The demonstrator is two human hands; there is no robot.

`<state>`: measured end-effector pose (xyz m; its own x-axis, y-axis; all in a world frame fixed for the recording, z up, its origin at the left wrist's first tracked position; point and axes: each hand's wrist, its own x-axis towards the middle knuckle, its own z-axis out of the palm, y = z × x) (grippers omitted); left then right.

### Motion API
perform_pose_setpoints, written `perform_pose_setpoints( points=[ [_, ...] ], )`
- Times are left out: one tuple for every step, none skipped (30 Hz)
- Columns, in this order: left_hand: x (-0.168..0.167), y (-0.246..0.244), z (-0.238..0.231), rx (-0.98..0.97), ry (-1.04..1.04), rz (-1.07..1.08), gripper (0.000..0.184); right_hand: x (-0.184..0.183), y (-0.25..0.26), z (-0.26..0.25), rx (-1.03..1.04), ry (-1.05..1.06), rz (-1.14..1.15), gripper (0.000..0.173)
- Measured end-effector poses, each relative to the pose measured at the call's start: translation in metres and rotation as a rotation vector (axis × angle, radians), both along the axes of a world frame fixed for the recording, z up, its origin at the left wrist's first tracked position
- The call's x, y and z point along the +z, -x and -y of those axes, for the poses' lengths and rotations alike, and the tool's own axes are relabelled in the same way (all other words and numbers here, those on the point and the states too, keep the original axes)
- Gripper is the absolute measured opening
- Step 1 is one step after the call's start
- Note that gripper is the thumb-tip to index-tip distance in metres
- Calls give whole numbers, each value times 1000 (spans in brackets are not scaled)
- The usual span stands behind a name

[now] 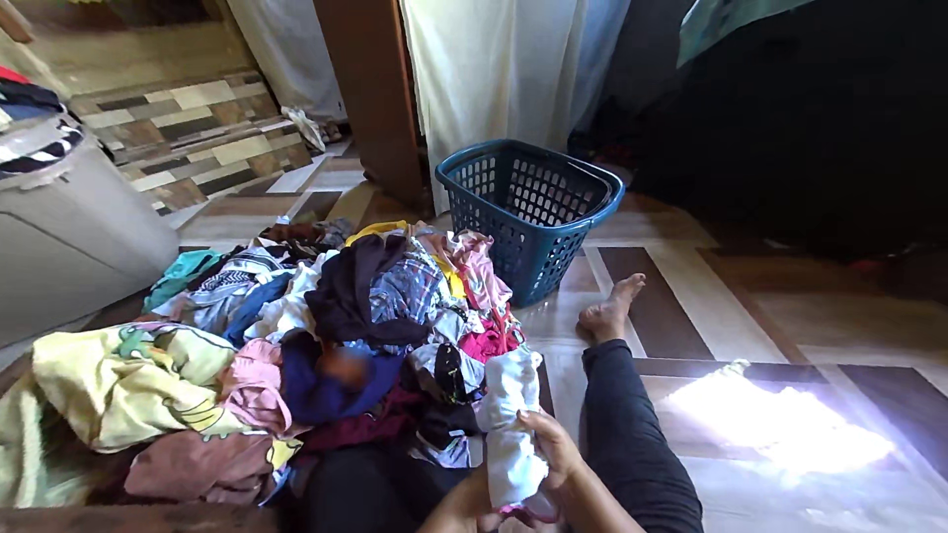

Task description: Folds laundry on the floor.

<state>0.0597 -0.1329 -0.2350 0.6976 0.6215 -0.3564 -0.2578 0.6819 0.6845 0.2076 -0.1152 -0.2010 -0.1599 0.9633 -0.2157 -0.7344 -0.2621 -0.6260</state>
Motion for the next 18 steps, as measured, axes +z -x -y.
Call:
perform_pose_setpoints(
  points=[
    [-9, -1, 1, -6, -1, 129, 19, -3, -1, 1, 17, -37, -45, 31],
    [-17, -3, 0, -28, -11, 224, 12, -5, -2, 1, 27, -72, -72, 31],
    [-17, -4, 0, -38, -10, 262, 12, -5, -4, 1, 30, -99, -81, 32],
    [-16, -5, -1, -38, -3, 265, 12, -4, -5, 0, 28, -115, -71, 33],
    [-12, -6, -2, -40, 25, 252, 8, -2, -6, 0, 26, -123, -61, 34],
    [-9, -8, -3, -37, 68, 238, 9, 1, -7, -2, 21, -123, -58, 34],
    [-6, -11, -3, -18, 114, 222, 16, 3, -9, -3, 15, -126, -50, 34],
    [-6, -15, -2, 22, 162, 220, 21, 6, -10, -5, 12, -145, -42, 34],
    [-4, -20, 1, 76, 202, 228, 25, 8, -13, -8, 12, -176, -39, 32],
    [0, -24, 5, 132, 230, 248, 27, 11, -15, -11, 8, -213, -37, 30],
    [5, -28, 8, 189, 259, 274, 28, 14, -16, -13, 5, -248, -26, 27],
    [10, -32, 10, 244, 281, 291, 28, 17, -17, -15, 9, -279, -17, 24],
    [17, -34, 10, 303, 289, 288, 31, 20, -18, -16, 25, -305, -17, 22],
    [23, -34, 8, 361, 289, 295, 33, 23, -20, -17, 43, -322, -17, 21],
    [27, -31, 4, 404, 274, 327, 35, 26, -21, -18, 53, -326, -4, 21],
    [29, -26, -4, 425, 244, 373, 37, 30, -22, -19, 42, -317, 15, 20],
    [36, -21, -13, 439, 206, 369, 41, 34, -24, -20, 9, -293, 39, 19],
    [47, -17, -23, 480, 185, 304, 44, 37, -26, -21, -30, -270, 65, 19]
  ],
)
